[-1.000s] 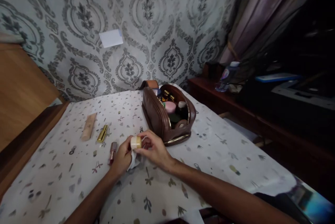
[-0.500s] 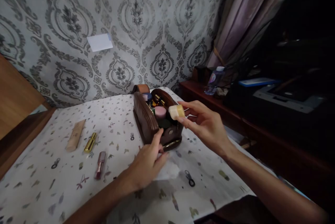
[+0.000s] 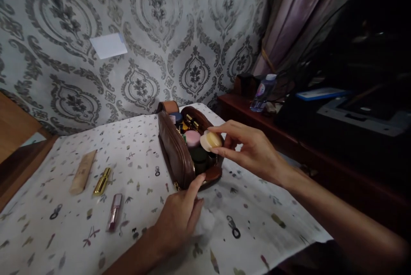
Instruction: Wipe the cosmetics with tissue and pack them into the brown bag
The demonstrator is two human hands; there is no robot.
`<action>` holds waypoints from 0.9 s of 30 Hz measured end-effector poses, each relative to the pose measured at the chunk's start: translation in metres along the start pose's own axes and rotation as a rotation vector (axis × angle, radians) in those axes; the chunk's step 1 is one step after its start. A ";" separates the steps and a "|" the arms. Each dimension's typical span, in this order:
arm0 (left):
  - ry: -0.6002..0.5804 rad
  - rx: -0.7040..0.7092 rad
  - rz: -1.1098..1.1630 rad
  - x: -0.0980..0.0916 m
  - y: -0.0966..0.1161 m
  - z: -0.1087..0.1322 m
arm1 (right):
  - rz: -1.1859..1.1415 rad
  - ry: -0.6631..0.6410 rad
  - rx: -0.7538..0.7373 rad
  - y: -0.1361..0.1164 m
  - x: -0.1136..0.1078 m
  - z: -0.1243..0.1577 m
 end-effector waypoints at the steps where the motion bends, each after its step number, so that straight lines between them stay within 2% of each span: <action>1: -0.002 0.014 -0.022 0.001 0.000 0.000 | 0.009 -0.025 -0.018 -0.002 0.002 -0.001; 9: 0.023 0.099 -0.062 0.000 0.002 0.001 | 0.046 -0.206 -0.107 -0.005 0.014 0.003; 13: 0.056 0.151 -0.058 0.002 0.000 0.001 | 0.086 -0.369 -0.105 -0.006 0.024 0.010; 19: 0.099 0.245 -0.069 0.005 -0.004 0.003 | 0.139 -0.492 -0.075 -0.013 0.028 0.010; 22: 0.085 0.249 -0.050 0.007 -0.004 0.004 | 0.195 -0.523 -0.050 -0.013 0.031 0.010; 27: 0.042 0.176 -0.052 0.008 -0.004 0.004 | 0.373 -0.462 -0.041 -0.007 0.035 0.008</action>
Point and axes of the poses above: each hand's wrist, its own z-axis away from the middle knuckle, its own x-axis out of the palm, y = z × x, the point moved 6 cm from there along -z, towards the middle knuckle, and after that the axes turned 8 degrees about y, right-handed, at the moved point
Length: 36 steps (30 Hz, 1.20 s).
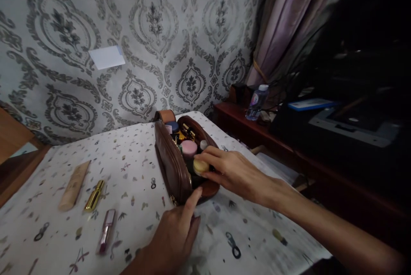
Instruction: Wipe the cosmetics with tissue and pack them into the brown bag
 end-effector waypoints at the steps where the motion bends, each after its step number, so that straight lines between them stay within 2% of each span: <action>1: -0.007 -0.015 -0.004 0.000 0.000 0.000 | 0.024 0.011 0.008 0.001 0.001 -0.001; 15: -0.060 -0.051 0.010 0.004 -0.004 0.002 | -0.031 0.085 -0.004 0.003 0.006 -0.001; 19: -0.070 -0.048 -0.008 0.007 -0.008 0.003 | -0.077 0.142 -0.013 0.007 -0.005 -0.010; 23: -0.072 -0.054 -0.055 0.007 -0.009 0.004 | -0.062 0.253 0.079 0.025 -0.024 -0.034; 25: -0.066 -0.060 -0.069 0.007 -0.008 0.004 | -0.017 0.232 0.108 0.031 -0.028 -0.049; 29: -0.057 -0.046 -0.067 0.007 -0.008 0.004 | 0.184 0.116 0.067 0.028 -0.025 -0.071; 36: -0.095 -0.072 -0.069 0.008 -0.009 0.004 | 0.481 -0.086 0.023 0.014 -0.010 -0.081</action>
Point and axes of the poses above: each hand's wrist, its own z-axis away from the middle knuckle, its own x-axis out of the palm, y = z × x, the point moved 6 cm from there along -z, towards the middle knuckle, and after that the axes turned 8 degrees about y, right-handed, at the moved point
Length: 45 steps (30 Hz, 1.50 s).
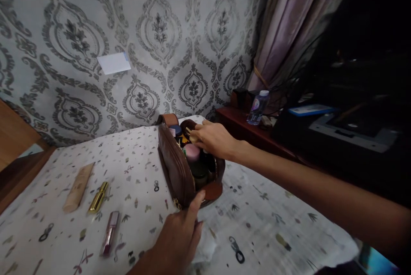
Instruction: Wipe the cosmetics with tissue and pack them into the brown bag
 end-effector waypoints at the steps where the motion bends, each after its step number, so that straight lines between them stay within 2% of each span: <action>1: -0.002 -0.002 -0.001 0.000 0.000 0.000 | 0.036 -0.011 -0.014 -0.001 0.001 -0.001; 7: -0.011 0.008 0.022 0.000 0.002 0.001 | 0.141 -0.023 -0.126 -0.004 0.005 -0.004; 16: -0.012 0.003 0.018 -0.003 0.002 0.002 | 0.171 -0.041 -0.146 -0.008 0.012 -0.013; 24: -0.035 -0.010 0.006 -0.009 0.008 -0.001 | 0.158 -0.028 -0.135 -0.007 0.006 -0.009; 30: -0.031 -0.032 -0.027 -0.015 0.010 -0.001 | 0.137 -0.036 0.029 -0.001 -0.013 -0.003; 33: 0.009 -0.036 -0.059 -0.026 0.009 0.004 | 0.010 0.068 0.104 -0.003 -0.026 0.014; 36: 0.036 -0.019 -0.096 -0.042 0.007 0.017 | -0.228 0.289 0.105 -0.019 -0.035 0.041; 38: 0.062 0.020 -0.166 -0.055 0.005 0.030 | -0.421 0.407 0.012 -0.042 -0.033 0.061; 42: 0.042 0.103 -0.424 -0.066 -0.001 0.064 | -0.669 0.484 -0.162 -0.097 -0.011 0.096; 45: -0.007 0.152 -0.506 -0.062 -0.005 0.091 | -0.791 0.428 -0.218 -0.136 0.013 0.104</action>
Point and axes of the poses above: each hand's wrist, its own z-axis away from the middle knuckle, its own x-axis out of the palm, y = z × x, the point moved 6 cm from there along -z, towards the middle knuckle, and after that the axes turned 8 degrees about y, right-handed, at the moved point
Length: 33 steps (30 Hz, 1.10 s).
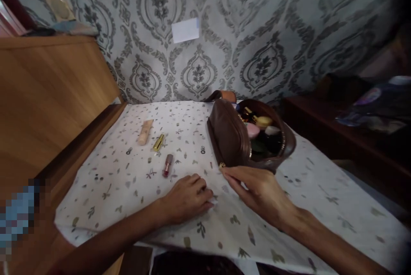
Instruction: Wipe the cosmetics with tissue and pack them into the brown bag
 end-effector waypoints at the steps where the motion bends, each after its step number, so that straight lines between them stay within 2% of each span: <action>1: 0.002 0.007 0.002 0.001 0.001 0.008 | -0.037 -0.036 0.015 -0.002 0.013 0.002; 5: 0.019 -0.031 0.015 0.002 -0.004 0.027 | -0.144 -0.198 0.157 0.001 0.057 -0.003; 7: 0.052 -0.084 0.049 -0.004 -0.014 0.030 | -0.205 -0.249 0.247 0.006 0.073 -0.010; 11: 0.241 -0.329 0.151 -0.031 -0.057 0.032 | -0.448 -0.294 0.466 0.014 0.106 -0.021; 13: 0.272 -0.449 0.136 -0.036 -0.082 0.037 | -0.598 -0.281 0.593 0.016 0.124 -0.021; 15: 0.224 -0.487 0.081 -0.030 -0.100 0.042 | -0.704 -0.235 0.694 0.017 0.141 -0.018; 18: 0.163 -0.460 0.061 -0.013 -0.112 0.047 | -0.789 -0.172 0.772 0.019 0.161 -0.011; 23: 0.223 -0.496 0.140 -0.003 -0.114 0.045 | -0.725 -0.085 0.654 0.019 0.163 -0.003; 28: 0.345 -0.584 0.220 -0.014 -0.114 0.027 | -0.768 -0.062 0.677 0.022 0.159 0.004; 30: 0.438 -0.602 0.235 -0.023 -0.112 0.016 | -0.888 -0.079 0.701 0.022 0.162 0.005; 33: 0.550 -0.632 0.259 -0.033 -0.103 -0.002 | -1.227 -0.157 0.716 0.012 0.167 0.002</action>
Point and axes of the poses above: each hand's wrist, its own z-axis away from the middle knuckle, its own x-axis out of the palm, y = z × x, the point moved 6 cm from there along -z, towards the middle knuckle, and after that the axes turned 8 degrees about y, right-handed, at the moved point
